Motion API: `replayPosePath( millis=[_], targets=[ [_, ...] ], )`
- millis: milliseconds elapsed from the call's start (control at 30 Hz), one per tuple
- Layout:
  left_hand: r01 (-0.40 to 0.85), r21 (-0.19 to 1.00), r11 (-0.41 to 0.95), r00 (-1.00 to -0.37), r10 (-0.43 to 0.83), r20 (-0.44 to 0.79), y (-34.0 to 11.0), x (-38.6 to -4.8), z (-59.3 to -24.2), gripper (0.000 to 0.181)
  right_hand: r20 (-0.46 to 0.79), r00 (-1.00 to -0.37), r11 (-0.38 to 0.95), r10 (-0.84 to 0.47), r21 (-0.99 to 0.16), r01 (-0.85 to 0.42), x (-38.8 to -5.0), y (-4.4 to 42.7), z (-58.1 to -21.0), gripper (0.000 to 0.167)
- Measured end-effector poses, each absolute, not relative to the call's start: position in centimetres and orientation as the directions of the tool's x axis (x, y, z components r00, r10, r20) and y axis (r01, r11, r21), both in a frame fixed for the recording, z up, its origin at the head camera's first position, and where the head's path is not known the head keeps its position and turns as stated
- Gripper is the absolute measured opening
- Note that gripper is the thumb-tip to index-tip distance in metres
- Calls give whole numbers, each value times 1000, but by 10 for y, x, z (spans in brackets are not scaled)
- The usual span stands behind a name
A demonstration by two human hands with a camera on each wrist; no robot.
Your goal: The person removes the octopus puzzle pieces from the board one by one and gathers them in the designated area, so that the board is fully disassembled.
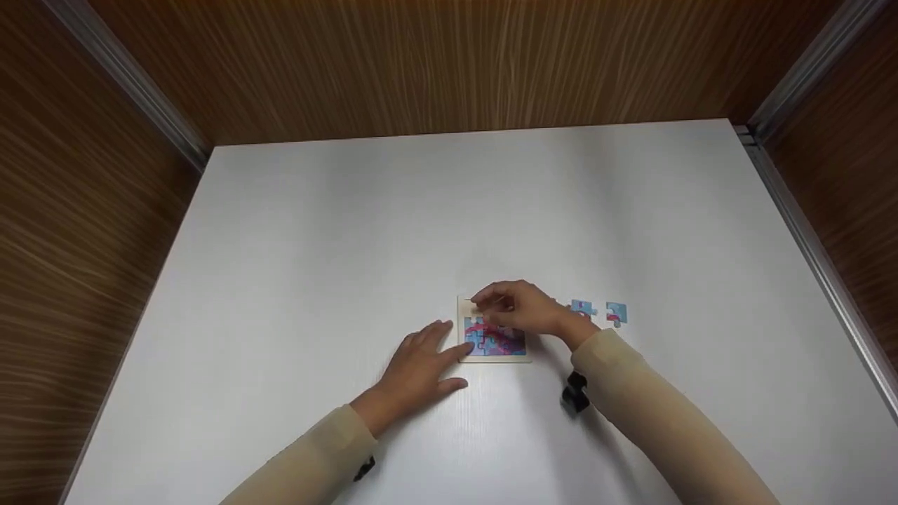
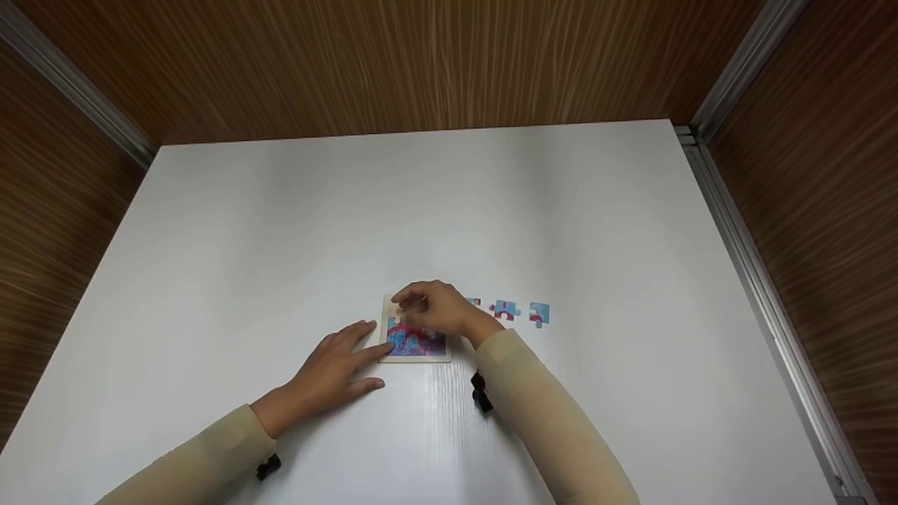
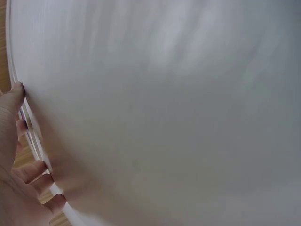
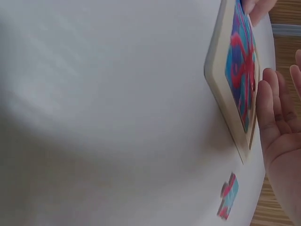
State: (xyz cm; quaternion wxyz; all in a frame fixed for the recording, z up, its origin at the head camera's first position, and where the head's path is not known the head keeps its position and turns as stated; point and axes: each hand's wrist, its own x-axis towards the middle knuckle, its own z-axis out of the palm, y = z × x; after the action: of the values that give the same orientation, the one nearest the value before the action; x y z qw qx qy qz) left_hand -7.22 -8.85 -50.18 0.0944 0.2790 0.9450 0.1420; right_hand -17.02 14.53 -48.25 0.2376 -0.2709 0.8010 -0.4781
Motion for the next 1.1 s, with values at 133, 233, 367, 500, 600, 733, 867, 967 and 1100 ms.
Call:
replayPosePath(
  millis=[133, 233, 367, 500, 600, 733, 867, 967, 1100],
  targets=[
    [510, 315, 800, -822, 561, -94, -89, -72, -502, 56, -126, -738, 392, -663, -898, -199, -168, 140, -484, 31],
    [515, 311, 799, -820, 565, -93, -89, -72, -502, 56, -127, -737, 387, -664, -902, -193, -167, 137, -484, 31],
    [517, 308, 799, -820, 565, -89, -89, -72, -503, 56, -124, -729, 372, -673, -909, -190, -165, 134, -485, 32],
    [519, 308, 798, -820, 566, -83, -89, -73, -504, 56, -128, -717, 366, -685, -912, -187, -163, 131, -486, 33],
    [519, 307, 798, -821, 566, -83, -89, -73, -504, 56, -140, -713, 386, -687, -901, -196, -162, 129, -486, 35],
    [519, 306, 798, -821, 565, -80, -89, -73, -506, 56, -138, -720, 427, -680, -872, -237, -161, 127, -488, 34],
    [522, 306, 797, -822, 565, -71, -89, -73, -505, 56, -121, -729, 451, -674, -849, -276, -161, 126, -488, 32],
    [523, 307, 795, -821, 566, -67, -89, -73, -504, 56, -114, -732, 455, -671, -844, -286, -160, 125, -488, 30],
    [524, 304, 796, -821, 567, -69, -89, -73, -503, 56, -115, -742, 462, -660, -841, -281, -159, 124, -488, 27]
  ],
)
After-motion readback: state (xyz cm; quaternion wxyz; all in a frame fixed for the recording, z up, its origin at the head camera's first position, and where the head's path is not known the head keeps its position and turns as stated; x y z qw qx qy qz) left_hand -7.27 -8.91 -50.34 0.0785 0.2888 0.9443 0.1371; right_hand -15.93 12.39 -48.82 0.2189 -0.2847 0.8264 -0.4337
